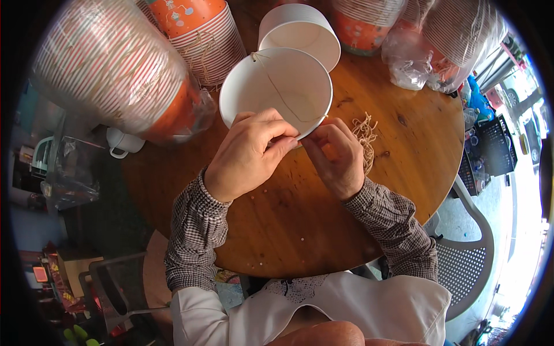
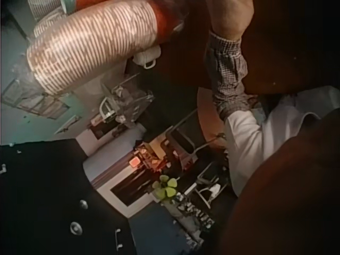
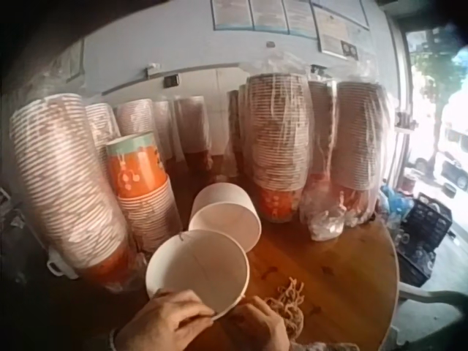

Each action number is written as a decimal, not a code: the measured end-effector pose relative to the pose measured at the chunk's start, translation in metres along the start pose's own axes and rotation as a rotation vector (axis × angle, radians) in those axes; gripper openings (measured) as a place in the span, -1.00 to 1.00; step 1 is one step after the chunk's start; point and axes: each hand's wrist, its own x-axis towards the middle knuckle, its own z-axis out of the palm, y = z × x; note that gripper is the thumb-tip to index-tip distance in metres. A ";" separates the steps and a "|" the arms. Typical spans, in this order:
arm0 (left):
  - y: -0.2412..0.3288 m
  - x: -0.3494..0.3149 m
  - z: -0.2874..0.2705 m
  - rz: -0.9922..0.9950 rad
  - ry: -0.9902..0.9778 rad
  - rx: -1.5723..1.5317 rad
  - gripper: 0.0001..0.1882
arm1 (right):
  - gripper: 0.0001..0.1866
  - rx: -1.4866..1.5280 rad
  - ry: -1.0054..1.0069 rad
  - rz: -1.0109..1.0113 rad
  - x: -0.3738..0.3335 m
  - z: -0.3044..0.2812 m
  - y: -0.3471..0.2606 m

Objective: The recorder is tying elastic strings through pre-punched holes in paper buckets for packaging.

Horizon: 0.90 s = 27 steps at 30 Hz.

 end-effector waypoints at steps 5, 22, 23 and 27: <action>0.004 -0.001 -0.004 -0.005 0.088 0.197 -0.93 | -0.84 -0.294 -0.049 -0.164 0.008 -0.009 0.006; -0.004 0.005 0.005 0.052 0.292 -0.205 -0.92 | -0.85 -0.253 -0.158 -0.281 0.040 -0.010 -0.017; -0.005 0.006 0.009 0.136 0.324 -0.202 -0.93 | -0.85 -0.250 -0.179 -0.240 0.038 -0.009 -0.016; -0.010 0.001 0.013 0.012 0.292 -0.207 -0.78 | -0.88 -0.195 -0.059 -0.186 0.034 -0.006 -0.011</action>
